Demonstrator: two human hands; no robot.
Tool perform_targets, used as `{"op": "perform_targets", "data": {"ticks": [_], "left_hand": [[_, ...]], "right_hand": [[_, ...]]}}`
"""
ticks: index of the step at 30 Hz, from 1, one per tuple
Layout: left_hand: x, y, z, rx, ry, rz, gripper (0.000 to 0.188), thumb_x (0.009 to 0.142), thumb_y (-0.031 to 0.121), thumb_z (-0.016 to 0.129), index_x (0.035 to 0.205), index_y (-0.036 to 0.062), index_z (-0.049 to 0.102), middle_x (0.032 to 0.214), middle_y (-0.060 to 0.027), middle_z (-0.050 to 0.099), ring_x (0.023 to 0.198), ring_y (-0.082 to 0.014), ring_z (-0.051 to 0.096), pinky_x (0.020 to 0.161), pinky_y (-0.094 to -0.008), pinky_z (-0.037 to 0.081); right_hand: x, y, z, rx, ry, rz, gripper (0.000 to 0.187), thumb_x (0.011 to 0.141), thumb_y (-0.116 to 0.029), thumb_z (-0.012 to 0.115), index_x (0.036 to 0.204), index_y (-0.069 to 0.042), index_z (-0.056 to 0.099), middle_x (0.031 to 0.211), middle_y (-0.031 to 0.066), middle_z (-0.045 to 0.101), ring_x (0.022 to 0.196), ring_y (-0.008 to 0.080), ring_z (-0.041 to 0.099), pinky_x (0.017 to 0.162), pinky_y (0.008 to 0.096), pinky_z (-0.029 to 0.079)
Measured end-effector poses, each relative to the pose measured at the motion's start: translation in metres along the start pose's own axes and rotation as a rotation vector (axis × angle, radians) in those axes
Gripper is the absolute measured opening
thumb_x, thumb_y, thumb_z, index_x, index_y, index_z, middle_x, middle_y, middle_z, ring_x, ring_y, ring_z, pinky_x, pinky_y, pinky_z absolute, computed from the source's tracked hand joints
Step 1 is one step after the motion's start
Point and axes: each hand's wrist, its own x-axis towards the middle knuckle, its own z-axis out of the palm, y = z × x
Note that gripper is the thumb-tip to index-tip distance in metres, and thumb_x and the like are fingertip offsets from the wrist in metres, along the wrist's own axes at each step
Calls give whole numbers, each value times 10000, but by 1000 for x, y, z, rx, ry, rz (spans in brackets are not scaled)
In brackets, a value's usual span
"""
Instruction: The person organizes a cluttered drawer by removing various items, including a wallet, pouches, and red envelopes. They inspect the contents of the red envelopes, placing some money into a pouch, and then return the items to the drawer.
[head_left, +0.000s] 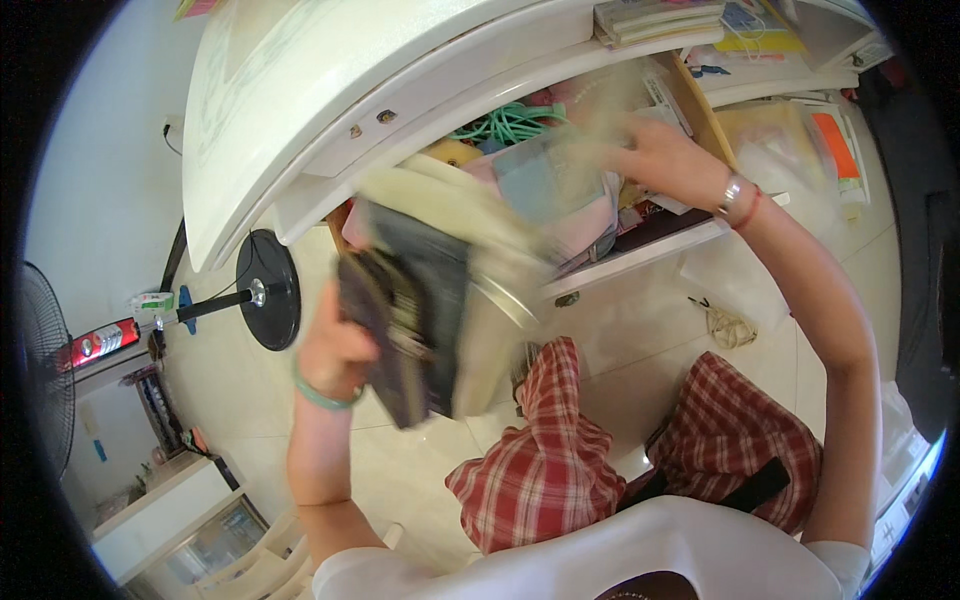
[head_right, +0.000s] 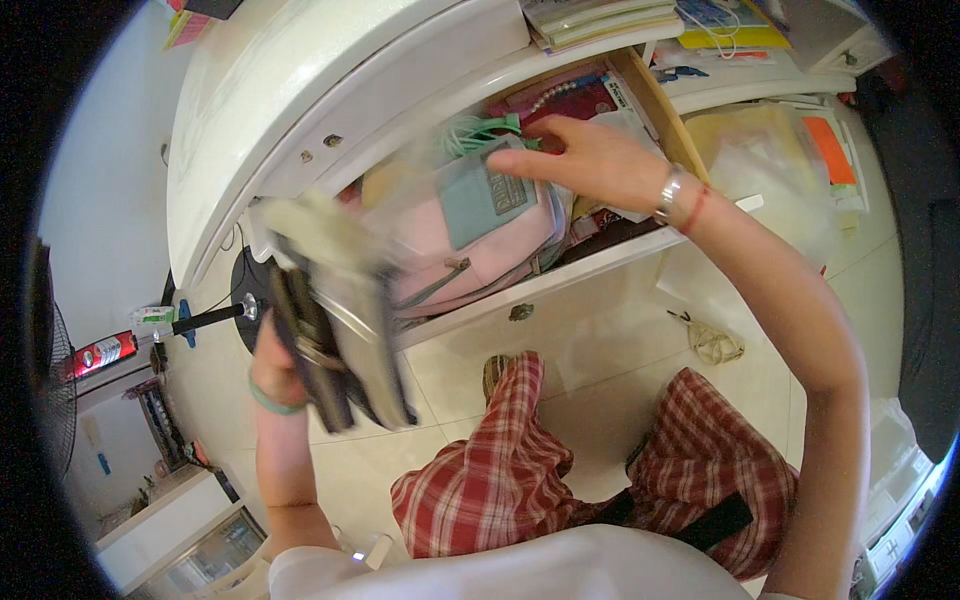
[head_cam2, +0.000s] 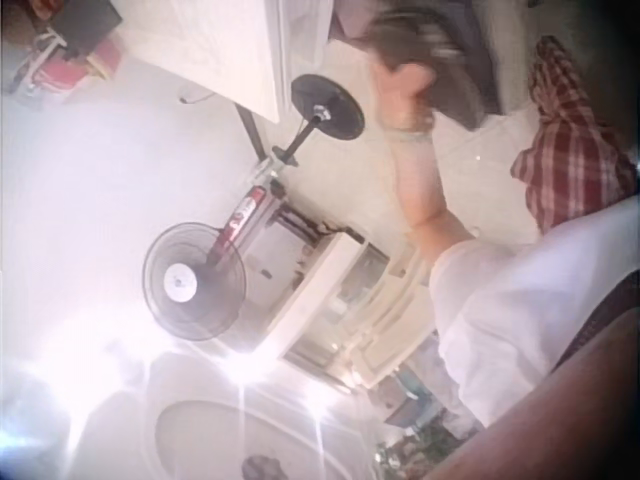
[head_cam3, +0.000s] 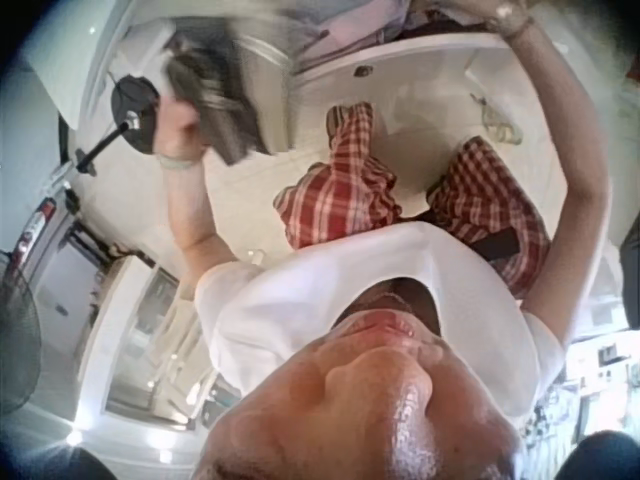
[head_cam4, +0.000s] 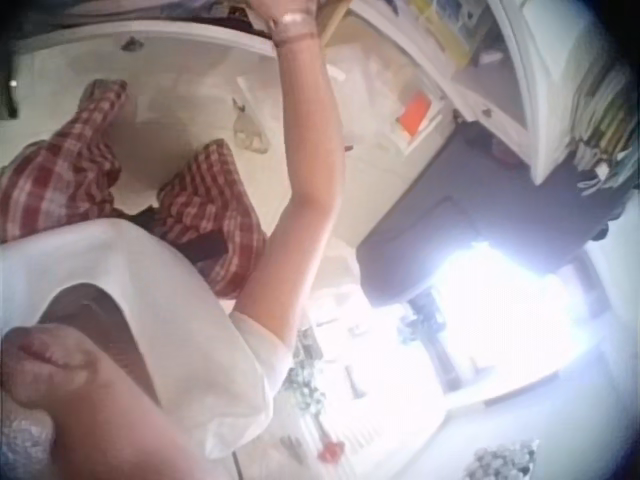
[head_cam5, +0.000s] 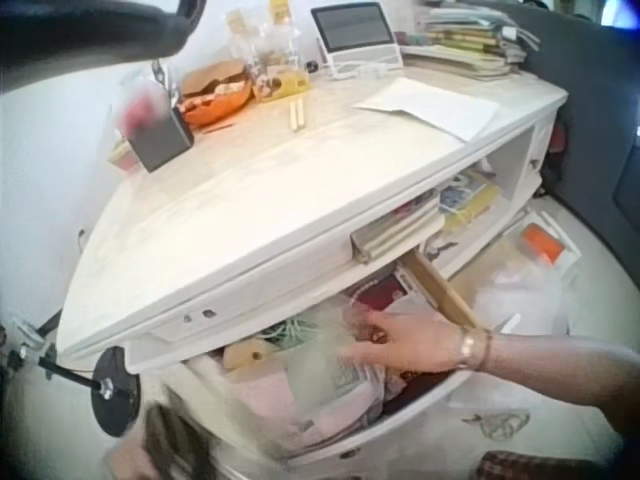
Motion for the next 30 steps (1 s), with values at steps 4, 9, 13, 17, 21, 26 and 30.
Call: {"op": "perform_targets", "data": {"ticks": [4,9,13,17,21,26,30], "left_hand": [[6,-35,61,628,-269,-154,880,599,167,922,1309,34,421,1115,-60,588,1061,-135,541,941,-295,436],[38,-122,95,705,-579,-255,890,664,384,867,1308,-10,395,1175,-184,587,1072,-255,576,946,-342,453],[55,-223,83,981,-626,-274,926,674,492,824,1314,-16,390,1204,-231,575,1083,-317,584,932,-377,461],[65,-294,35,1132,-530,-332,982,638,531,818,1331,-19,394,1229,-250,563,1117,-359,568,956,-393,449],[85,-320,19,1136,-476,-332,1039,604,524,832,1365,-22,382,1291,-256,530,1198,-376,519,1009,-380,415],[101,-357,15,1129,-591,-222,940,710,570,746,1377,2,407,1370,-246,437,1259,-392,439,1028,-391,392],[72,-340,37,1375,-555,-115,778,819,545,657,1369,33,455,1420,-212,371,1302,-393,376,1035,-395,383]], "right_hand": [[15,3,20,-64,-156,-16,801,723,-566,729,1206,50,556,1129,220,634,1021,303,620,909,368,474],[14,3,31,327,-149,-75,643,709,-352,789,1194,11,573,1075,119,660,967,185,619,869,316,488],[-19,-29,12,726,-125,-56,635,684,-237,796,1219,8,558,1067,93,659,946,166,619,858,302,494],[-93,-4,-37,877,-137,30,678,625,-177,819,1220,6,552,1050,80,649,921,183,621,857,309,492],[-151,66,-44,532,-552,119,637,633,-204,841,1178,-34,557,1065,51,608,960,153,585,850,281,467],[-206,191,76,666,-665,567,680,724,-291,820,1276,-57,499,1129,41,582,1067,165,543,927,319,436],[-238,238,118,268,-504,549,662,781,-293,775,1316,-46,471,1123,130,620,1059,243,588,918,347,459]]}}
